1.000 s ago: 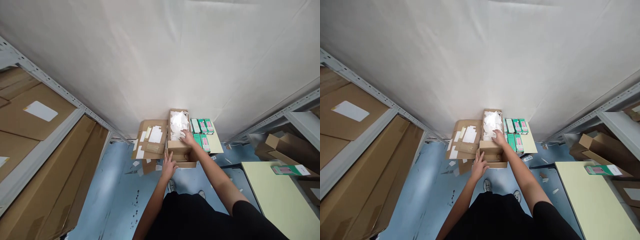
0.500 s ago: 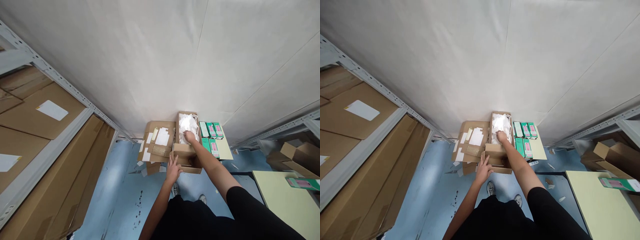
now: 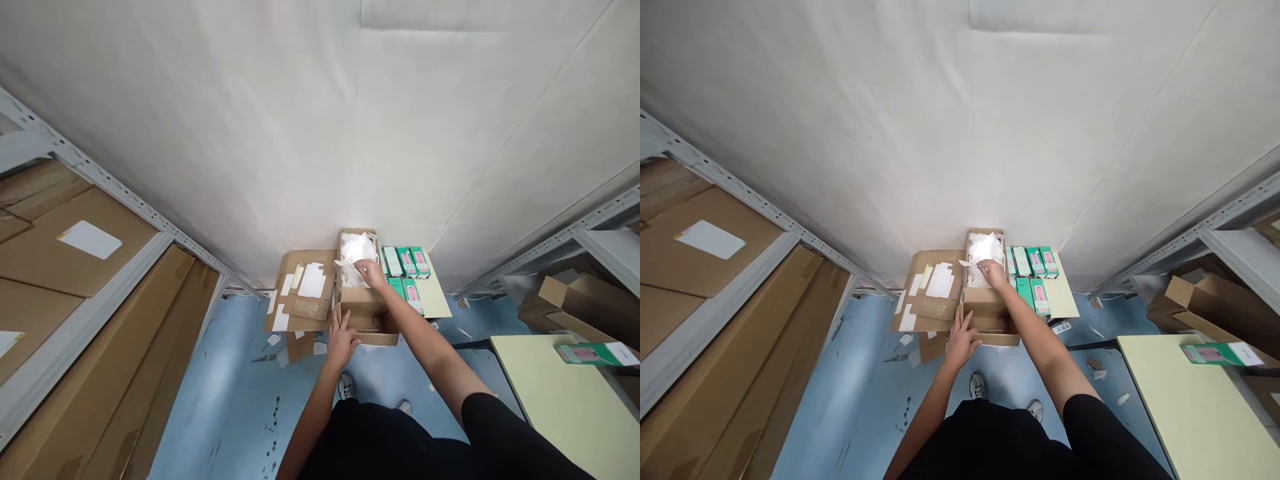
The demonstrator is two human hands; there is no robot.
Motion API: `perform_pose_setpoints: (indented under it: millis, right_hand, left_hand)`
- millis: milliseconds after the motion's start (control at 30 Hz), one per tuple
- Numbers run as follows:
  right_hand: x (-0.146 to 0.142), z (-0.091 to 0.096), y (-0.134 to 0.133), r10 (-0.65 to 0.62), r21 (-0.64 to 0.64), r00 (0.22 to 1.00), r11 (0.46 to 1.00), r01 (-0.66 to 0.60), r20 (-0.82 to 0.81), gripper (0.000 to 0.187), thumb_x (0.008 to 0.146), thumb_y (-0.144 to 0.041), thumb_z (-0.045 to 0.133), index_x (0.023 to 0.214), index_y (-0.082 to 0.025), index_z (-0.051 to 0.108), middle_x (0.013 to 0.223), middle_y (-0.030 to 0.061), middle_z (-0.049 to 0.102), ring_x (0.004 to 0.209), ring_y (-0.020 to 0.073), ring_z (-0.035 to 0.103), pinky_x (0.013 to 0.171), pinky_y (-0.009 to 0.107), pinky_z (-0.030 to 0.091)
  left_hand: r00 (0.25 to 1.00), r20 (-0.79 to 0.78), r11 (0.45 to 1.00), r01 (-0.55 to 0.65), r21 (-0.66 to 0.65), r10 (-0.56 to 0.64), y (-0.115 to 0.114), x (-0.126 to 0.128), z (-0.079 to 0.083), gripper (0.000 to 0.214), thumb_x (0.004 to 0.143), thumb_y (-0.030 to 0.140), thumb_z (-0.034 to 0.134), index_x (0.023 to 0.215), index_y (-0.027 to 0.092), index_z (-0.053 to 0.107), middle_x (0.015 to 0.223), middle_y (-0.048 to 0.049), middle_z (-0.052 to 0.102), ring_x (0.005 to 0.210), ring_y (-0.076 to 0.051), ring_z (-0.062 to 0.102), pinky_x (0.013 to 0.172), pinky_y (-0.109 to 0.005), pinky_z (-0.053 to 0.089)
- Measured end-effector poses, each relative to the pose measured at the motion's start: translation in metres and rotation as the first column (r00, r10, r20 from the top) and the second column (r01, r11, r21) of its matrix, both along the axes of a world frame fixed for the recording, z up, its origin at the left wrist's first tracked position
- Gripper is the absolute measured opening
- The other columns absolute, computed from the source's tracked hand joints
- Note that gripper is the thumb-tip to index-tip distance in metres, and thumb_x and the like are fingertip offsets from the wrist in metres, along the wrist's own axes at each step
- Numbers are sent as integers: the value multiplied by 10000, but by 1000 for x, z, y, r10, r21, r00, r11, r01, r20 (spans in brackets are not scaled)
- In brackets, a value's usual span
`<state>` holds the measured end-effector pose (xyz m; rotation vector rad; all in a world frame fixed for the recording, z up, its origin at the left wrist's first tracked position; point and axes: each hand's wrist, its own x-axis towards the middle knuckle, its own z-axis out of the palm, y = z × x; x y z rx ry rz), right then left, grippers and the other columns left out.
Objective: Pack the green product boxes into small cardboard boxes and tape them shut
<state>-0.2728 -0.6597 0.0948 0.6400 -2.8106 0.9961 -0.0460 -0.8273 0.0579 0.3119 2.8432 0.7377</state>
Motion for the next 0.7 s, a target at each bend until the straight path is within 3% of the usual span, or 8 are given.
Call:
perform_pose_setpoints:
  millis: [133,233,333,400,500,567,700]
  right_hand:
    - [31,25,39,-16,-133,995,991,4,-96,335,1053,-255,475,1171,-240,788,1209,90,784,1184,237,697,1076,379,512]
    - [77,37,92,-50,-191,991,981,25,-125,366,1067,-275,444,1236,-261,769,1271,74,760,1236,244,668,1104,414,503]
    - [134,35,152,-81,-148,996,986,75,-35,347,1063,-303,487,1274,-264,759,1294,82,749,1261,257,653,1115,434,499]
    - [172,27,190,-50,-69,997,996,53,56,368,982,-386,664,1316,-253,744,1388,110,702,1366,308,584,1155,477,471]
    - [225,17,245,-56,-15,985,998,59,166,754,791,-491,871,1470,-266,633,1611,133,505,1522,372,412,1206,535,420]
    - [255,15,282,-135,-37,975,989,144,174,867,770,-514,883,1540,-291,553,1683,125,397,1555,368,362,1221,538,405]
    - [310,26,359,-383,-87,918,916,392,103,799,863,-502,799,1576,-306,496,1704,108,359,1572,332,340,1250,522,374]
  left_hand:
    - [998,-56,1000,-3,6,3,26,2,13,116,891,280,765,983,209,762,1718,-74,338,1619,-467,96,1200,-710,359]
    - [992,-129,1000,8,20,-5,55,5,23,108,903,283,749,982,211,764,1720,-70,332,1624,-456,78,1225,-698,337]
    - [981,-192,999,44,19,-39,94,8,32,126,926,307,731,1007,216,764,1721,-68,329,1627,-449,70,1228,-691,340]
    - [973,-215,996,92,9,-88,124,9,36,146,934,323,724,1027,218,764,1724,-70,320,1626,-453,70,1220,-698,345]
    - [956,-228,982,186,-9,-184,175,8,39,151,927,327,730,1019,216,772,1736,-66,292,1625,-456,67,1229,-687,340]
    - [937,-240,966,256,-22,-254,213,8,40,142,916,320,742,1015,224,777,1738,-52,288,1627,-448,67,1241,-676,333]
    - [872,-262,907,421,-31,-414,293,11,42,136,906,312,754,1001,217,781,1725,-64,316,1626,-450,75,1248,-670,331]
